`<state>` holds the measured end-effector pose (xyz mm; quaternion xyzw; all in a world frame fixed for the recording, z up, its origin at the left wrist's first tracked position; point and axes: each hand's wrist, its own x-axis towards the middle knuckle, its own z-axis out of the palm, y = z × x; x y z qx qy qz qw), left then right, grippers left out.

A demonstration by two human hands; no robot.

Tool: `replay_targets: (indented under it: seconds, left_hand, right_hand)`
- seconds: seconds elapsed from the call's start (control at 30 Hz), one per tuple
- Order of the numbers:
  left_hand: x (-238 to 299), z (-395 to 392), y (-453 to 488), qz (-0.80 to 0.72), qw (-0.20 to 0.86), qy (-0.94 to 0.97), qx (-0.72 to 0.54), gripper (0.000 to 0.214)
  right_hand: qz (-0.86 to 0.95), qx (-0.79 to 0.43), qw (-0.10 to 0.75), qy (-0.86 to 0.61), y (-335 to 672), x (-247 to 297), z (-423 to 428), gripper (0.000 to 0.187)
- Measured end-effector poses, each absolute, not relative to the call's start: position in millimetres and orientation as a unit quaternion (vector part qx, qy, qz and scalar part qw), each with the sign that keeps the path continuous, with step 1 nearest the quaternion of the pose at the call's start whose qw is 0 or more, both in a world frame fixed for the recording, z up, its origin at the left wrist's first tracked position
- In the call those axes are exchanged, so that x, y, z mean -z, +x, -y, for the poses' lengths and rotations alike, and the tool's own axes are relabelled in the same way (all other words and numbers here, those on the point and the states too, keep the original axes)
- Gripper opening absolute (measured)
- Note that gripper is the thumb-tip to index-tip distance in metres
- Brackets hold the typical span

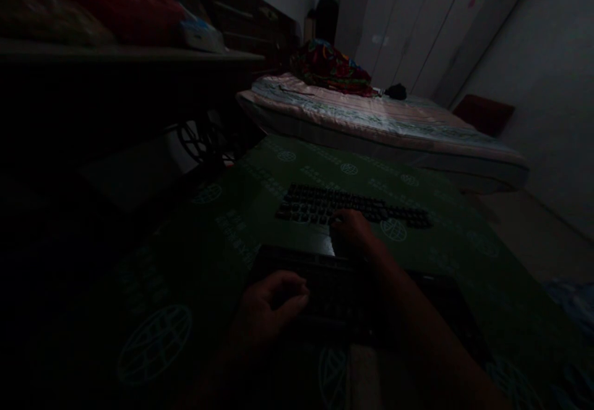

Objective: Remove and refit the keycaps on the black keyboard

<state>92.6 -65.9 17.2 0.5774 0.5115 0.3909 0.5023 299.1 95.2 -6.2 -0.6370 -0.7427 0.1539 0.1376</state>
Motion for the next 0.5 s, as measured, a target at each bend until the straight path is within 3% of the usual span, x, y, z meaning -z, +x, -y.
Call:
replay_targets:
  seconds: [0.5]
  left_hand:
    - [-19.6,64.8,92.4,-0.513,0.488,0.585,-0.395,0.011]
  right_hand:
    - [0.743,-0.156,0.140,-0.635,301.7,7.9,-94.8,0.025]
